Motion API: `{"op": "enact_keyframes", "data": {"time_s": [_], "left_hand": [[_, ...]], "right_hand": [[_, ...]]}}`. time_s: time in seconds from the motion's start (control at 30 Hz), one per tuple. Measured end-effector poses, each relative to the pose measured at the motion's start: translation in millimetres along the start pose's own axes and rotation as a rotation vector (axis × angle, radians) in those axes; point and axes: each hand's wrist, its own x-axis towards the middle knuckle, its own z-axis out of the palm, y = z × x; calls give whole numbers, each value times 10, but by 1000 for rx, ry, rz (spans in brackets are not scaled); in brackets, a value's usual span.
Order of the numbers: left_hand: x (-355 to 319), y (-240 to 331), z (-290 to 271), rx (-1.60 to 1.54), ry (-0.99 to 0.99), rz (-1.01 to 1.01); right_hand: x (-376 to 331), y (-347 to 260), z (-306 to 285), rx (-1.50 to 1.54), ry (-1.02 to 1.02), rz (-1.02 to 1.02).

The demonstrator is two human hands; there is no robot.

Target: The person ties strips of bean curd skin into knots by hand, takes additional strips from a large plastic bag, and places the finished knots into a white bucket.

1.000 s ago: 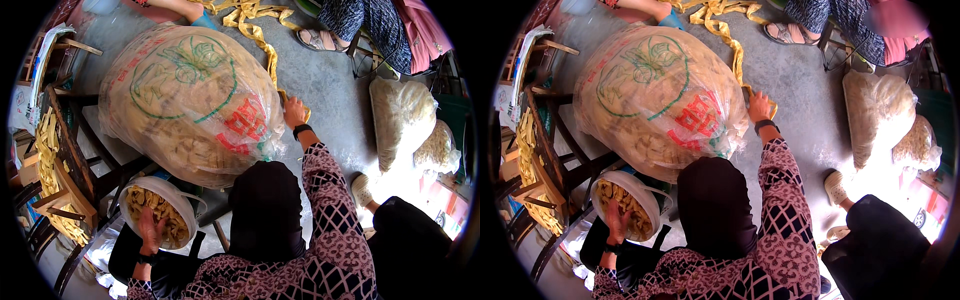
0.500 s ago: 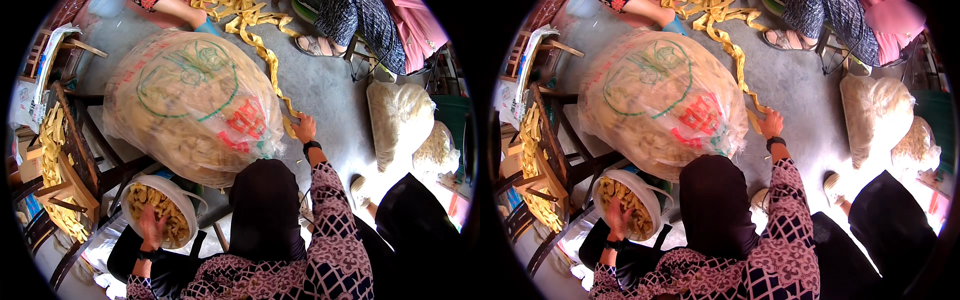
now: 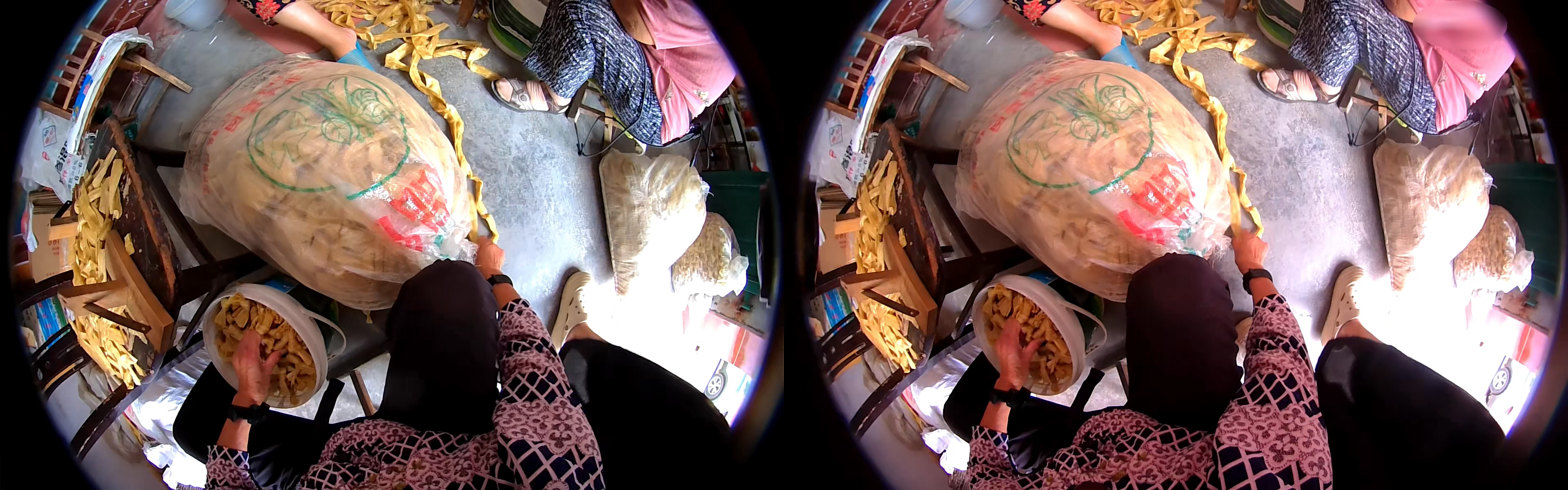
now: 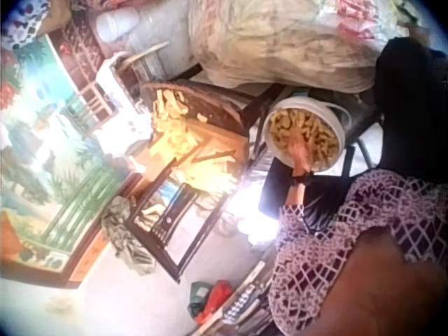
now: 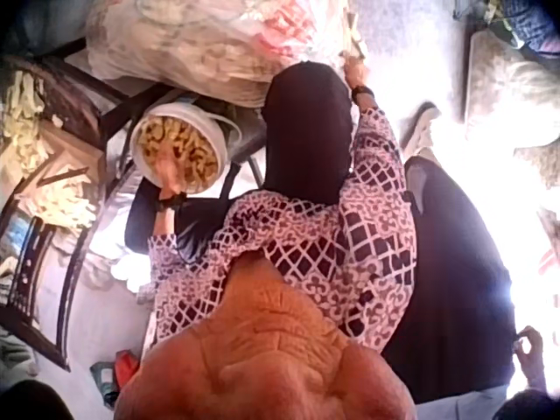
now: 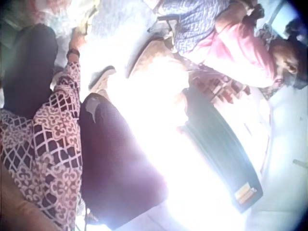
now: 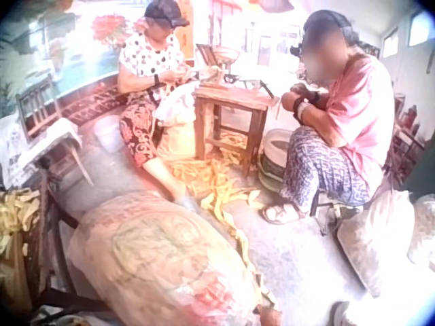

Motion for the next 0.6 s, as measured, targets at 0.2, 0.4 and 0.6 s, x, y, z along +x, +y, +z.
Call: {"op": "enact_keyframes", "data": {"time_s": [0.2, 0.4, 0.6], "left_hand": [[20, 33, -41, 24, -2, 59], [-7, -70, -51, 58, -41, 61], [-20, -101, -50, 1, -6, 91]], "right_hand": [[146, -260, -715, 994, 306, -7], [-140, -889, -2215, 1451, 316, -354], [-985, -1398, -3394, 1712, 246, -692]]}}
